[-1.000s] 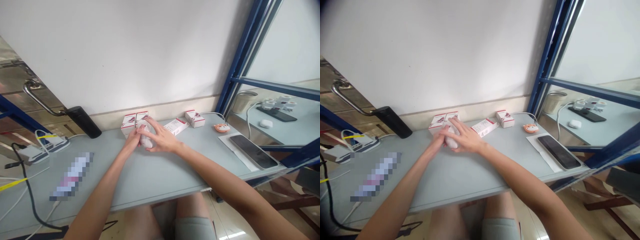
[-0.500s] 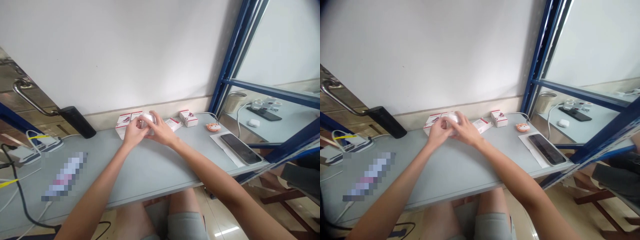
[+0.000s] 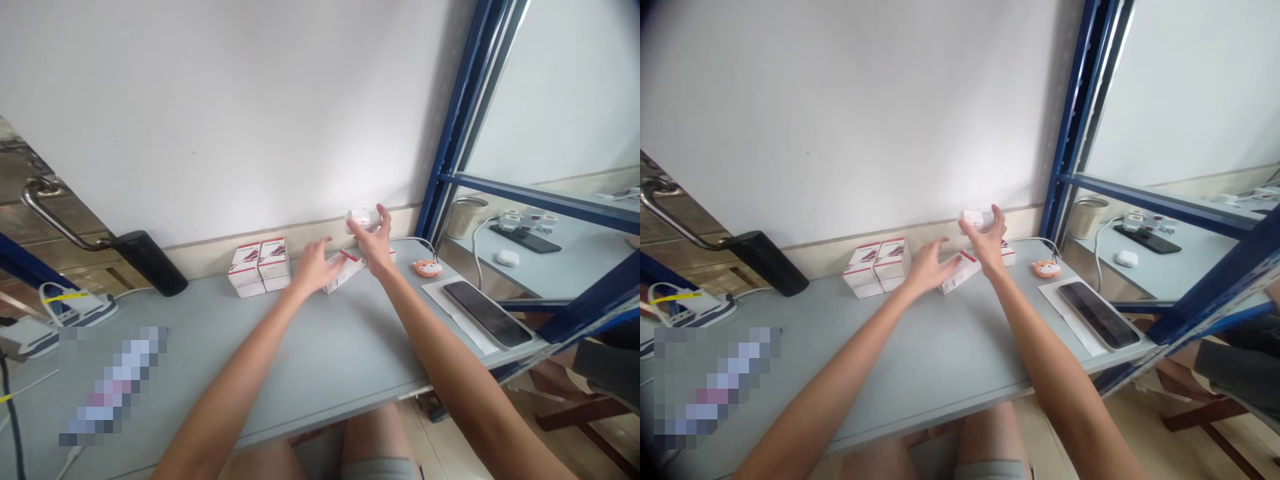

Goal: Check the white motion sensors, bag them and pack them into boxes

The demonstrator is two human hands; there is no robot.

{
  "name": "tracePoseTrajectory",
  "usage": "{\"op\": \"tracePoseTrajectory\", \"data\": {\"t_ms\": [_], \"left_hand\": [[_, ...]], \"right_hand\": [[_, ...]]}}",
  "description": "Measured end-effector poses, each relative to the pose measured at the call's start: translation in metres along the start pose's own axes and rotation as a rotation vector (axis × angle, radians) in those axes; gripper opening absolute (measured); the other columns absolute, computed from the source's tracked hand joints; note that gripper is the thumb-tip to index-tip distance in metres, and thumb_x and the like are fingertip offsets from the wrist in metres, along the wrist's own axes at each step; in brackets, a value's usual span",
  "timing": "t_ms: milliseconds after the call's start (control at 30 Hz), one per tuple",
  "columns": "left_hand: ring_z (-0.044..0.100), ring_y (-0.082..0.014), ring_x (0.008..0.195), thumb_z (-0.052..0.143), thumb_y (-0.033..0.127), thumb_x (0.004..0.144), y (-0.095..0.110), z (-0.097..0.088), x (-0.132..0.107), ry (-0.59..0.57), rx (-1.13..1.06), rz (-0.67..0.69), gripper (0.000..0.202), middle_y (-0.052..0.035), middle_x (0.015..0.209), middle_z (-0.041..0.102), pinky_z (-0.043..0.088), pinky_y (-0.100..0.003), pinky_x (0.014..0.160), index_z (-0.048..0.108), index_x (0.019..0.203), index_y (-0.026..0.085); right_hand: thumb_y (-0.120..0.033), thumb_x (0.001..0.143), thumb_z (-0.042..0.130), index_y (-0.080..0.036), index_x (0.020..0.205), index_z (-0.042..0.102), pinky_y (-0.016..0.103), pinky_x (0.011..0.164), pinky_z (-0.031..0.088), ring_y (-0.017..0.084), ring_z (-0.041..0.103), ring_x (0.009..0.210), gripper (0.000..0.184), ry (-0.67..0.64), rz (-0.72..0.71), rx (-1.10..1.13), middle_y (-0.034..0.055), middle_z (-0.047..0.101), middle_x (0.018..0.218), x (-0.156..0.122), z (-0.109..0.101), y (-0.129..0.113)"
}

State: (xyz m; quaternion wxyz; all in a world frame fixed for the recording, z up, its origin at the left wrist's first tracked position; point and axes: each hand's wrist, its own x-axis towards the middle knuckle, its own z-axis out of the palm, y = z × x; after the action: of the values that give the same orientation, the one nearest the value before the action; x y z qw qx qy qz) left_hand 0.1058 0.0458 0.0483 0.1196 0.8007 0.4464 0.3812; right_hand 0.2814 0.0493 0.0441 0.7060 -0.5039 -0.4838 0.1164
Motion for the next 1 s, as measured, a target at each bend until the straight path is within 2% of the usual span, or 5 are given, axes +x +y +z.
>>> {"op": "tracePoseTrajectory", "data": {"t_ms": [167,300,467,800,1000], "left_hand": [[0.069,-0.0398,0.114,0.076,0.032,0.083,-0.019,0.025,-0.025,-0.076,0.108,0.019,0.056,-0.0179,0.121,0.073,0.052,-0.052,0.095,0.060,0.136,0.021],[0.063,-0.0356,0.125,0.072,0.028,0.088,-0.028,0.000,-0.043,0.008,0.147,0.082,0.060,-0.0133,0.137,0.067,0.049,-0.051,0.103,0.050,0.144,0.028],[0.062,-0.0339,0.128,0.072,0.026,0.091,-0.034,-0.029,-0.073,0.292,0.285,0.259,0.061,-0.0123,0.139,0.065,0.047,-0.051,0.105,0.045,0.145,0.030],[0.062,-0.0317,0.129,0.075,0.025,0.091,-0.049,-0.032,-0.093,0.508,0.130,0.183,0.065,-0.0109,0.136,0.064,0.049,-0.053,0.108,0.042,0.146,0.034],[0.054,-0.0332,0.139,0.081,0.025,0.084,-0.037,-0.022,-0.100,0.309,-0.254,0.038,0.094,-0.0119,0.147,0.056,0.050,-0.051,0.112,0.028,0.162,0.037]], "right_hand": [[-0.045,0.064,0.087,-0.026,0.151,0.041,0.049,0.117,0.047,0.031,0.049,0.134,0.101,0.011,0.086,-0.076,0.0145,0.029,0.146,0.000,-0.005,0.011],[-0.049,0.061,0.090,-0.031,0.146,0.049,0.047,0.106,0.056,0.030,0.053,0.125,0.096,-0.134,0.127,-0.078,0.0117,0.031,0.139,-0.010,0.003,0.016],[-0.051,0.068,0.089,-0.035,0.151,0.047,0.050,0.097,0.061,0.030,0.059,0.116,0.095,-0.329,0.231,-0.010,0.0121,0.039,0.137,-0.028,0.013,-0.002],[-0.045,0.096,0.066,-0.036,0.160,0.040,0.064,0.117,0.045,0.036,0.048,0.143,0.069,-0.610,-0.377,-0.182,0.0094,0.061,0.145,-0.087,0.037,-0.040],[-0.020,0.095,0.057,-0.035,0.154,0.045,0.059,0.113,0.052,0.032,0.056,0.138,0.063,-0.565,-0.469,-0.127,0.0082,0.059,0.147,-0.090,0.033,-0.049]]}}
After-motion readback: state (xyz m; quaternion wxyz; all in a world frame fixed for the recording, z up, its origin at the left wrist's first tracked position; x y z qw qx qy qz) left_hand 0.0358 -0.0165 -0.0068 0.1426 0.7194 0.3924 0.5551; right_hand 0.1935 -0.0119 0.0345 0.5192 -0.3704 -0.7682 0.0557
